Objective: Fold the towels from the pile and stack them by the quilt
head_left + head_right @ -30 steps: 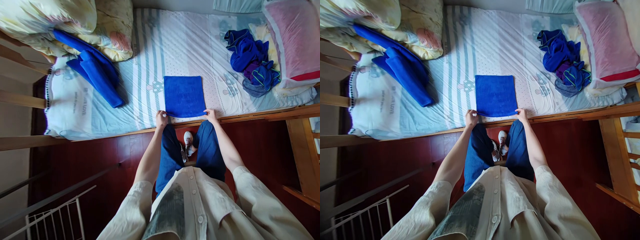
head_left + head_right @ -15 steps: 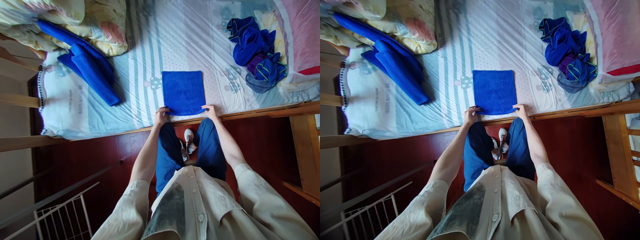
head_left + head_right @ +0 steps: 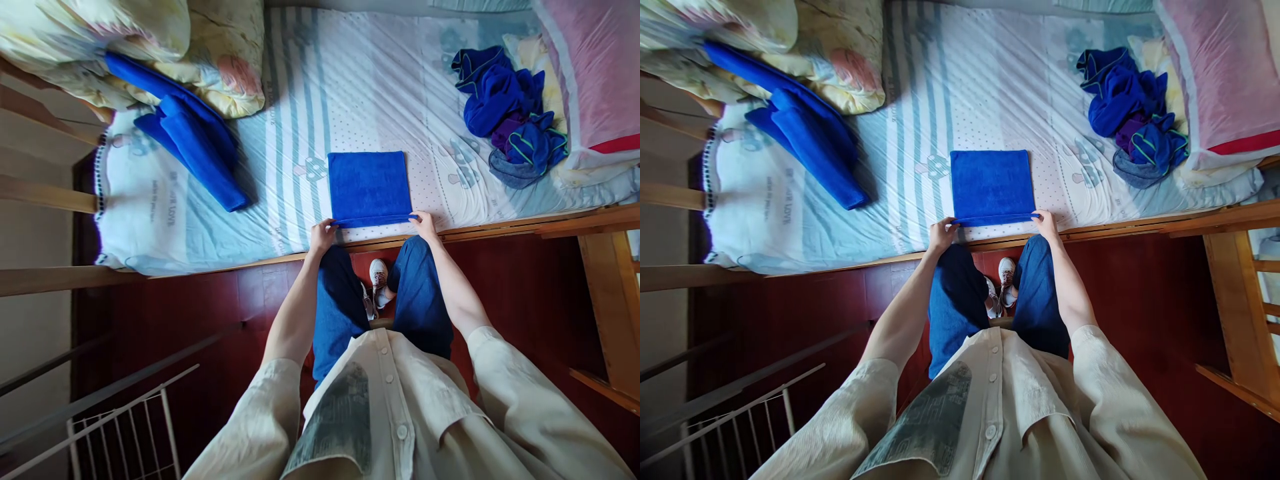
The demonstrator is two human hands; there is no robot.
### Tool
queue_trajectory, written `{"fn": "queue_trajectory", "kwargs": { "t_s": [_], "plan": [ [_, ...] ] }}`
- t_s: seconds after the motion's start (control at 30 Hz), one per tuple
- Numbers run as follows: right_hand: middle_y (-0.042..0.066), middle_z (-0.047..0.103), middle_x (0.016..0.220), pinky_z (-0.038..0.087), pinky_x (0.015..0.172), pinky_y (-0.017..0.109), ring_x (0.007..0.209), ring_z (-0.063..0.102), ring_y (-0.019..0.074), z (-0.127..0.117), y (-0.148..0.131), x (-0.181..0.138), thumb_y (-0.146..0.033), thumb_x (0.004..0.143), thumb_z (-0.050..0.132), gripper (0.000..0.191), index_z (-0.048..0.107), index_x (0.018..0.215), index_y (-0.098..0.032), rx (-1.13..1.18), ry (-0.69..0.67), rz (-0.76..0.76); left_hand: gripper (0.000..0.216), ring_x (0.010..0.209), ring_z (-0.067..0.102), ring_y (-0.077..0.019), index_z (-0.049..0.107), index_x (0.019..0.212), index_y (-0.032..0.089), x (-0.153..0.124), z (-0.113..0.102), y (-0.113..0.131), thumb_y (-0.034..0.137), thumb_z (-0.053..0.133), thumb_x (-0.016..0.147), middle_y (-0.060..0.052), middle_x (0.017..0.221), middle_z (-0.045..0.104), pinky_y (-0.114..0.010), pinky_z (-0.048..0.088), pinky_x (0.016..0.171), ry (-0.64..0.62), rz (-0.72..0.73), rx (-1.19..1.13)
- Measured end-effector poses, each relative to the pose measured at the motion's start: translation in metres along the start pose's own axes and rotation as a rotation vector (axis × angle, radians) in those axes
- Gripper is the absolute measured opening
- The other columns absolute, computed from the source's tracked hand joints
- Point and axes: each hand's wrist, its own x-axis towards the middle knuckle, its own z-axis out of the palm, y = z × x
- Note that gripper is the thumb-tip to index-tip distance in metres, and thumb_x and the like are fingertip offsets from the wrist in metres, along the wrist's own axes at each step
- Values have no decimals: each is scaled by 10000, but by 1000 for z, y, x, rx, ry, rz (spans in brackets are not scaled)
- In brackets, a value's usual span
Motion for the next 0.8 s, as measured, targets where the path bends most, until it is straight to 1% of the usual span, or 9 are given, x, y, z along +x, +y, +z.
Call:
{"fn": "queue_trajectory", "kwargs": {
  "t_s": [0.17, 0.3, 0.4, 0.47, 0.57, 0.67, 0.8],
  "plan": [
    [110, 799, 962, 605, 934, 390, 924, 751, 242, 0, -1, -7, -304, 835, 723, 222, 761, 987, -147, 73, 4, 58, 180, 911, 724, -250, 724, 950, 185, -10, -2, 8, 284, 628, 834, -71, 849, 756, -325, 555, 872, 28, -81, -54],
    [96, 794, 928, 606, 902, 364, 924, 746, 234, 0, -2, -10, -420, 831, 762, 305, 745, 978, -153, 116, -20, 61, 223, 889, 713, -228, 704, 954, 176, -10, 0, 10, 349, 617, 843, -59, 823, 734, -310, 557, 849, 18, -78, -126],
    [106, 800, 980, 610, 919, 367, 976, 743, 241, -1, -2, -10, -474, 829, 769, 360, 738, 1002, -161, 165, -30, 60, 266, 800, 683, -192, 683, 971, 173, -8, 3, 7, 402, 617, 852, -33, 775, 690, -286, 560, 789, -22, -82, -215],
    [112, 798, 997, 611, 933, 369, 994, 743, 241, 0, 0, -8, -481, 834, 772, 365, 731, 1006, -161, 196, -40, 68, 277, 712, 636, -167, 663, 949, 177, -7, 5, 4, 432, 628, 848, -4, 711, 632, -269, 559, 722, -43, -98, -292],
    [106, 783, 958, 611, 931, 374, 958, 737, 235, 1, 4, -4, -474, 842, 777, 341, 711, 971, -165, 212, -50, 76, 278, 622, 564, -143, 637, 893, 188, -6, 6, -1, 460, 649, 839, 29, 639, 546, -243, 530, 628, -31, -119, -356],
    [74, 739, 845, 606, 873, 366, 856, 702, 219, 3, 9, 1, -484, 838, 779, 320, 666, 875, -186, 174, -50, 89, 244, 620, 568, -147, 628, 862, 193, -5, 5, -2, 436, 647, 857, 23, 637, 561, -245, 496, 624, 11, -134, -287],
    [17, 650, 702, 567, 757, 328, 730, 624, 187, 4, 15, 4, -532, 820, 765, 365, 596, 776, -212, 96, -26, 114, 202, 784, 673, -204, 650, 827, 186, -6, 3, 3, 381, 638, 877, -29, 696, 667, -275, 502, 744, 51, -188, -89]
  ]
}}
